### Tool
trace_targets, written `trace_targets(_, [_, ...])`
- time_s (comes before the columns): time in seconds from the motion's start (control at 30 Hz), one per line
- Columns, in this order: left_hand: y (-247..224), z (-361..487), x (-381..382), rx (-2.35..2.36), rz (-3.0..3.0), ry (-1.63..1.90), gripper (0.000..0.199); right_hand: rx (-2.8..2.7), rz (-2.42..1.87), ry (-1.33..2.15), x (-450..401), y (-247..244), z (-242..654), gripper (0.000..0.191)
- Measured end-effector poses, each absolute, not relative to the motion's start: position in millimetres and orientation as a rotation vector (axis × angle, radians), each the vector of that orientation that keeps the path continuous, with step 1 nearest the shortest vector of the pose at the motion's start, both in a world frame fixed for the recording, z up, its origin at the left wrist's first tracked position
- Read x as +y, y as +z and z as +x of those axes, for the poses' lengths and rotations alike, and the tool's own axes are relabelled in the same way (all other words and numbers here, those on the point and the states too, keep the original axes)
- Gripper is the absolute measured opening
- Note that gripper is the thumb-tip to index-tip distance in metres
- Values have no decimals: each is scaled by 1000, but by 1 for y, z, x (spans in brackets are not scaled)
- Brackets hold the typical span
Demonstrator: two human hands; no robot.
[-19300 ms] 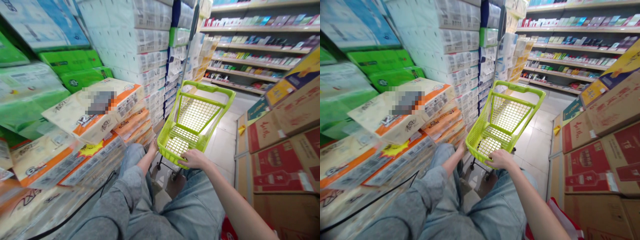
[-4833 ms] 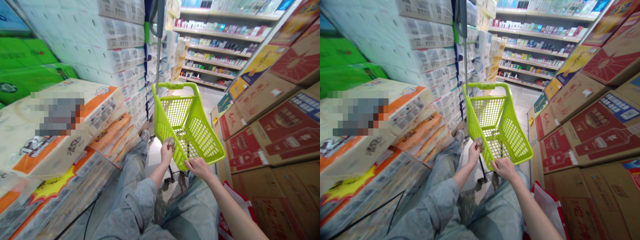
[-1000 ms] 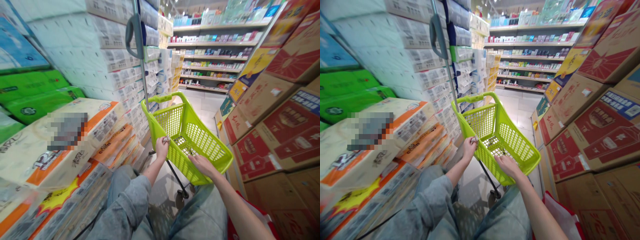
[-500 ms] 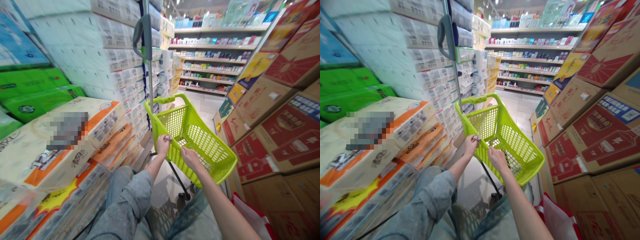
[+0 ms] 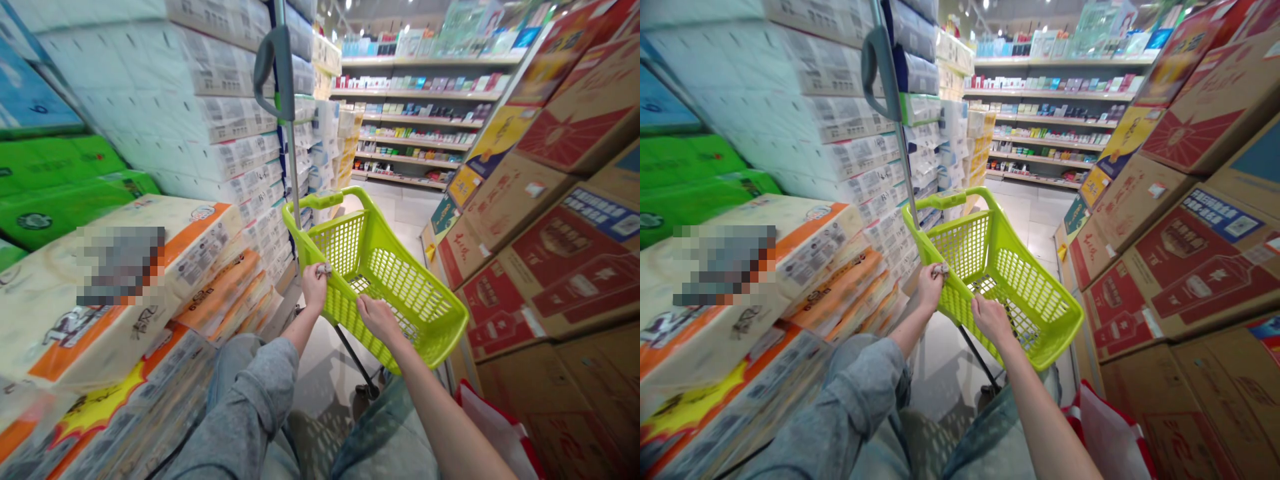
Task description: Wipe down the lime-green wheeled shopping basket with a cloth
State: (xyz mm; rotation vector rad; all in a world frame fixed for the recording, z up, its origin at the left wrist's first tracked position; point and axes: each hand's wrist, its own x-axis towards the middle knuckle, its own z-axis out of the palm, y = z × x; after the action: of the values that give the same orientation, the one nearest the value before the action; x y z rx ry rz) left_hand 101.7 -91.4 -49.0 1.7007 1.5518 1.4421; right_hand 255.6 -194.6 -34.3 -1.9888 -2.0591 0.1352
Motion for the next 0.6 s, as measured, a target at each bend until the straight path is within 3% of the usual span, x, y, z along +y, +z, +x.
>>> trace_targets(0.43, [-30,88,-57,1623,1581,1571,14,-2065,-2023,138,-194,-34,254,35])
trace_targets(0.6, [-25,77,-39,1691,1349,1770,14,-2065,-2032,143,-195,-32,255,35])
